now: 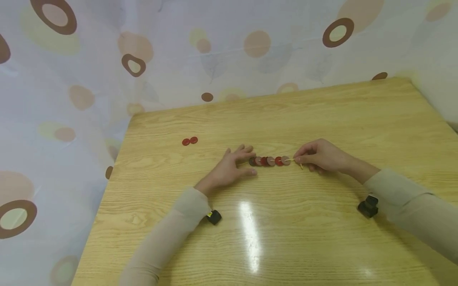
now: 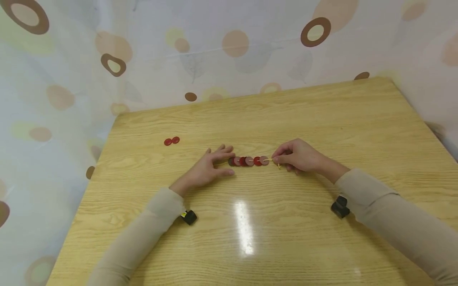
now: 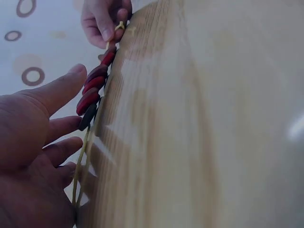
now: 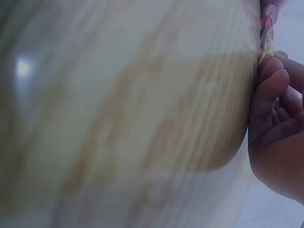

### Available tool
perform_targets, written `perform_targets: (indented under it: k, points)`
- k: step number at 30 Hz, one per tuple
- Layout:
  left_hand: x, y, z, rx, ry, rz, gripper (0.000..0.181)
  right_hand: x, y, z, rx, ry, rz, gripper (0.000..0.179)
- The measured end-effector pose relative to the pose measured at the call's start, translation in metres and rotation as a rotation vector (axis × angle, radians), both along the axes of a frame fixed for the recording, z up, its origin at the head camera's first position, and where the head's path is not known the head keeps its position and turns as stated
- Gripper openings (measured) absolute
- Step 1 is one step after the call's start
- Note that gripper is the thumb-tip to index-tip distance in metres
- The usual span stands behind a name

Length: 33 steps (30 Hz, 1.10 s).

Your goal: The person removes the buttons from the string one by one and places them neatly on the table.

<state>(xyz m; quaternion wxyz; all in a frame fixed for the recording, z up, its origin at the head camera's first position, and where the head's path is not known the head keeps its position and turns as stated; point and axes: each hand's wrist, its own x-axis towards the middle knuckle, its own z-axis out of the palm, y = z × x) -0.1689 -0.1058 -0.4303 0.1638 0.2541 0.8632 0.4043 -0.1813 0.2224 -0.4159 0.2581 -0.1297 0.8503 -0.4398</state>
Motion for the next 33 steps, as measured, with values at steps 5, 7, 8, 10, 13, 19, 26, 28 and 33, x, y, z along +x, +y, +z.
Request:
perform_targets:
  k: [5, 7, 8, 10, 13, 19, 26, 28, 33]
  points:
    - [0.000, 0.001, -0.002, -0.014, 0.028, 0.004, 0.056, -0.002, 0.000, -0.001, 0.006, -0.006, -0.004, 0.023]
    - [0.000, 0.002, -0.003, -0.023, 0.033, 0.015, 0.056, -0.002, 0.001, -0.001, 0.007, -0.005, -0.007, 0.024]
    - [0.000, 0.002, -0.003, -0.024, 0.037, 0.021, 0.056, -0.002, 0.001, -0.001, 0.007, -0.005, -0.010, 0.024]
    - [-0.001, 0.004, -0.004, -0.030, 0.054, 0.034, 0.056, -0.002, 0.001, -0.001, 0.008, -0.004, -0.015, 0.024]
    - [-0.002, 0.007, -0.005, -0.036, 0.081, 0.059, 0.054, -0.002, 0.002, 0.000, 0.012, -0.005, -0.021, 0.024]
    - [-0.003, 0.013, -0.005, -0.038, 0.106, 0.090, 0.048, -0.002, 0.004, 0.001, 0.015, -0.006, -0.028, 0.025]
    - [-0.004, 0.016, -0.006, -0.047, 0.127, 0.116, 0.040, -0.001, 0.005, 0.001, 0.025, -0.004, -0.030, 0.024]
    - [-0.005, 0.017, -0.007, -0.049, 0.143, 0.118, 0.038, -0.001, 0.005, 0.001, 0.021, -0.003, -0.028, 0.024]
    - [-0.006, 0.018, -0.007, -0.073, 0.195, 0.109, 0.035, -0.001, 0.004, 0.000, 0.007, -0.002, -0.024, 0.023]
